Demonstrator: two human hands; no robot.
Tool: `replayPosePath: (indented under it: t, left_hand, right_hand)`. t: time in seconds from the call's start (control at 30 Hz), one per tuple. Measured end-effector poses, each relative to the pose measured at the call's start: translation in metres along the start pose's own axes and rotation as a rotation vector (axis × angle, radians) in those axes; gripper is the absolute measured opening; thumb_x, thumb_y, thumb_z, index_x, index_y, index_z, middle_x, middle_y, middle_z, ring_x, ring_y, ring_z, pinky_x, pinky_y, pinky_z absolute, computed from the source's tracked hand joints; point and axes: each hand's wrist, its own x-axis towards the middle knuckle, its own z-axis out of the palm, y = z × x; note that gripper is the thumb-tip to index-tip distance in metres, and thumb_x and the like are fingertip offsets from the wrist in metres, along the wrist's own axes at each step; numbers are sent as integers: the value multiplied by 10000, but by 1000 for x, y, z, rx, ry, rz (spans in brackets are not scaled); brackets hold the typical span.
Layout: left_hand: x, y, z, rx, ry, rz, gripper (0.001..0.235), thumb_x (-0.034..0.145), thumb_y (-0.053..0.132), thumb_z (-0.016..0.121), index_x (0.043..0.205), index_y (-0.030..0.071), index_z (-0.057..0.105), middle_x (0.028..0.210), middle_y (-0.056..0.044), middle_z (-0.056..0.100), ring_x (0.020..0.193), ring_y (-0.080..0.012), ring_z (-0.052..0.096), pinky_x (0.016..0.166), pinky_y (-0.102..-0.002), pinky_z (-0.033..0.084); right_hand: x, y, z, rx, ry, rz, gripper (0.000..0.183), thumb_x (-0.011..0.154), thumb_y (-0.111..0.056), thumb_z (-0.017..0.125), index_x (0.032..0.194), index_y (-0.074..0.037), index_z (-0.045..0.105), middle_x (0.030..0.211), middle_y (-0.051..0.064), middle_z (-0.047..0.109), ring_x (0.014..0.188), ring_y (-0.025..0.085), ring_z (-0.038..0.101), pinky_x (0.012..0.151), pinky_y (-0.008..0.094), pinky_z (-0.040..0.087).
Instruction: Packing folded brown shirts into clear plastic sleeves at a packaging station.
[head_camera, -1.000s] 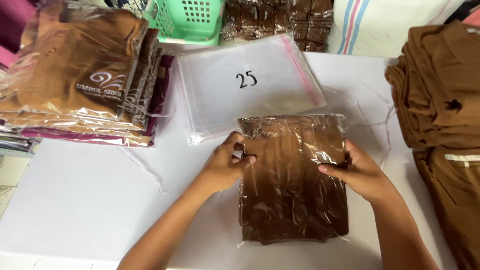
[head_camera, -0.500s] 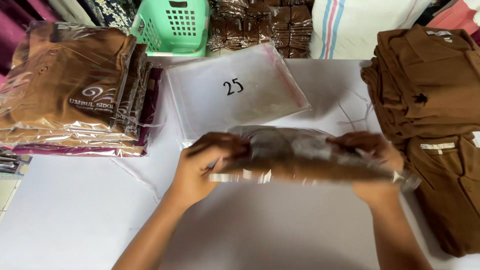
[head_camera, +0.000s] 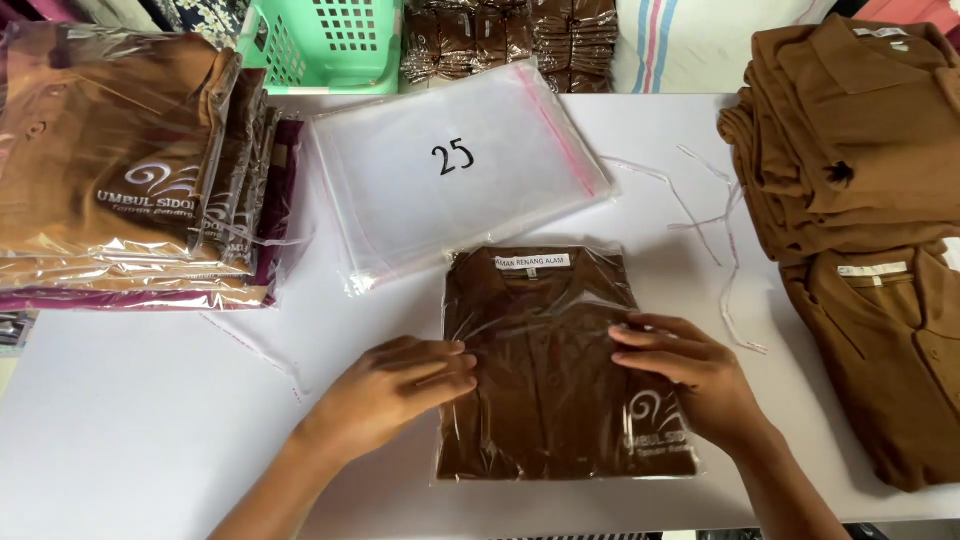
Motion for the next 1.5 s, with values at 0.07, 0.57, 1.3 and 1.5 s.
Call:
replayPosePath:
  t: [0.07,0.57,1.3,1.5]
  left_hand:
    - [0,4,4,19,-100,-35,470,874,-57,635,1315,97,686,1372,-89,689,1286,-296,634,1002,-453,531]
    - [80,25,55,104,-39,-604,730,1106,520,376,1623,6,344,1710,-219,285,1577,-492,166,1210,-612,242]
    - [75,20,73,-60,37,-658,760,1084,551,407,1652,62,283,1753,-165,157,1612,-425,32,1277,-579,74]
    - [60,23,67,151,141,-1084,770,1032,561,519,1438,-92,485,1206,-298,588,912,-502,661,671,-578,593]
  right_hand:
    - [-6,5,-2,-60,-112,22,435,836,124,630,1154,-116,805,1318,40,760,1321,309,660,1074,426,596]
    - [44,-32,50,-295,-257,323,617,1047,-385,496,1616,-159,415,1721,148,305,1573,442,201,1171,597,339]
    - [48,-32,59,-228,-280,556,674,1017,-470,474,1631,-220,349,1791,57,70,1645,346,-26,1164,648,321]
    - [58,-64,17,-288,-190,1214,887,898,-576,619,1630,-144,366,1301,112,712,1098,315,736,985,500,530]
